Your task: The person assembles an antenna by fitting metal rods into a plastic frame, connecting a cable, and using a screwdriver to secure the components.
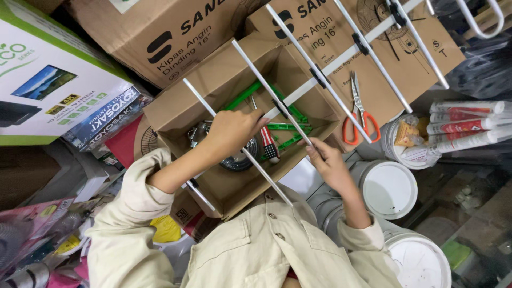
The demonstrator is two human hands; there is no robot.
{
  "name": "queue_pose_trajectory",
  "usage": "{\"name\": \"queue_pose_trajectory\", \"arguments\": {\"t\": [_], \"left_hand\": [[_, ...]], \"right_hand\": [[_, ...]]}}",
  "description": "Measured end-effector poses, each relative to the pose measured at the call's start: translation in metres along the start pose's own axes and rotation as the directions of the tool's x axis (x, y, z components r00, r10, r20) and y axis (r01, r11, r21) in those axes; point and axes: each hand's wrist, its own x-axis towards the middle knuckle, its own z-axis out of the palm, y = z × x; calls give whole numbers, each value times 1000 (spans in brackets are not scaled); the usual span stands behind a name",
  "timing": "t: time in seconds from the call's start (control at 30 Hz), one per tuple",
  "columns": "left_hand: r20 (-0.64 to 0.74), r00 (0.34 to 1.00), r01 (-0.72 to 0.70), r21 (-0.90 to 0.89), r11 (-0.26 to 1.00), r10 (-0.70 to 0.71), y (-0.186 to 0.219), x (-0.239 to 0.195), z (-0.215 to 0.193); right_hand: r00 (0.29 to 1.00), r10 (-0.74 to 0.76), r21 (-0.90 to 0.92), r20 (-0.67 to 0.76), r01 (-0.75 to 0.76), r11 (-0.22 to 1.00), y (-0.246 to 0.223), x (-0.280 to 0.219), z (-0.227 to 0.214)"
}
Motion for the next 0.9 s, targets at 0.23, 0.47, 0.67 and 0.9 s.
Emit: {"name": "queue_pose_trajectory", "arguments": {"t": [0.23, 0.47, 0.67, 0.9], "left_hand": [[-2, 1000, 10, 11, 1000, -10, 1, 1, -1], [13, 1000, 10, -16, 1000, -10, -1, 4, -4], [51, 998, 22, -5, 1000, -22, -2, 3, -1], [25, 1000, -16, 9, 1000, 15, -7, -2, -7]], "right_hand": [[999, -38, 14, 21, 37, 999, 2, 1, -6], [999, -23, -8, 42, 24, 1000, -4, 1, -2], [994, -105, -109, 14, 106, 988, 5, 2, 0], [831, -461, -452, -310, 298, 841, -39, -25, -56]]}}
